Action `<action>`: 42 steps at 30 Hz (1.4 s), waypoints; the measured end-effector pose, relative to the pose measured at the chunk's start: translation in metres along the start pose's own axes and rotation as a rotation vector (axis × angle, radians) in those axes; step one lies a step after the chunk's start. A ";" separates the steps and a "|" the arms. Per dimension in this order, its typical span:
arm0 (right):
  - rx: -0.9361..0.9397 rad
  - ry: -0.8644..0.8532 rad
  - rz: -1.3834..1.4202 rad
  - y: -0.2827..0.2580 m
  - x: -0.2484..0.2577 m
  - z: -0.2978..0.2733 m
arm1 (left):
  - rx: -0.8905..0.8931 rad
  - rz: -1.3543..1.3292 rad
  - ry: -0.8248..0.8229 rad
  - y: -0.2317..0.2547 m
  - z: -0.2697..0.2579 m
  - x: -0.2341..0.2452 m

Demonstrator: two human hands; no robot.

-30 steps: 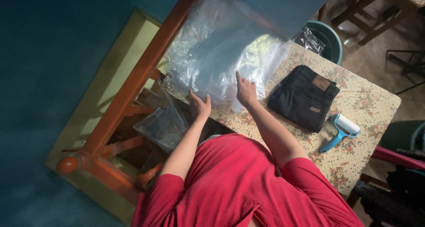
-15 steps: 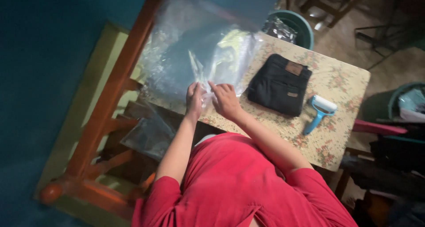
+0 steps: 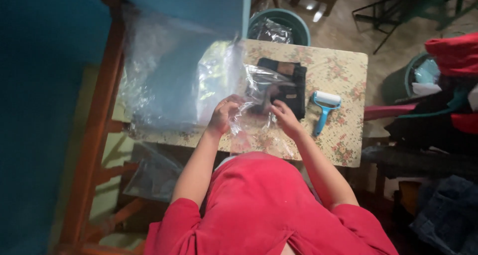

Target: A person lint-rolls a pair of black pants, folds them neatly, and then packs them into a clear plastic bag.

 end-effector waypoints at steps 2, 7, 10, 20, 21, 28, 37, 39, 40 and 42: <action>-0.075 -0.144 0.202 -0.028 -0.005 -0.031 | 0.007 -0.007 -0.068 -0.001 0.017 -0.011; -0.073 -0.142 0.557 -0.025 0.028 -0.043 | 0.088 0.190 -0.106 0.013 0.034 -0.029; -0.015 0.075 0.520 -0.004 0.070 -0.033 | -0.101 0.803 0.007 0.024 0.048 -0.025; 0.218 0.277 0.584 -0.022 0.069 -0.064 | -0.778 1.194 0.314 0.039 0.039 -0.076; 0.231 0.202 0.520 -0.022 0.061 -0.065 | -0.743 1.155 0.139 0.039 0.030 -0.091; 0.319 -0.218 -0.092 -0.046 0.002 -0.077 | -0.517 1.428 -0.226 -0.037 0.022 -0.108; 0.406 -0.241 -0.235 -0.037 -0.003 -0.062 | -0.430 1.067 -0.174 -0.036 0.026 -0.086; 0.400 -0.246 -0.220 -0.053 -0.012 -0.071 | -0.438 0.999 -0.147 -0.035 0.028 -0.078; 0.397 -0.249 -0.219 -0.057 -0.014 -0.074 | -0.435 0.999 -0.145 -0.032 0.027 -0.075; 0.372 -0.240 -0.040 -0.067 -0.018 -0.079 | -0.444 0.990 -0.041 -0.025 0.028 -0.070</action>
Point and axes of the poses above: each hand's wrist, its own z-axis towards the middle knuckle, its own x-axis out of the back of the hand, y = z × x, the point moved 1 cm from there along z, towards the middle knuckle, and after that the axes turned 15 degrees about z, right-handed, at the moved point
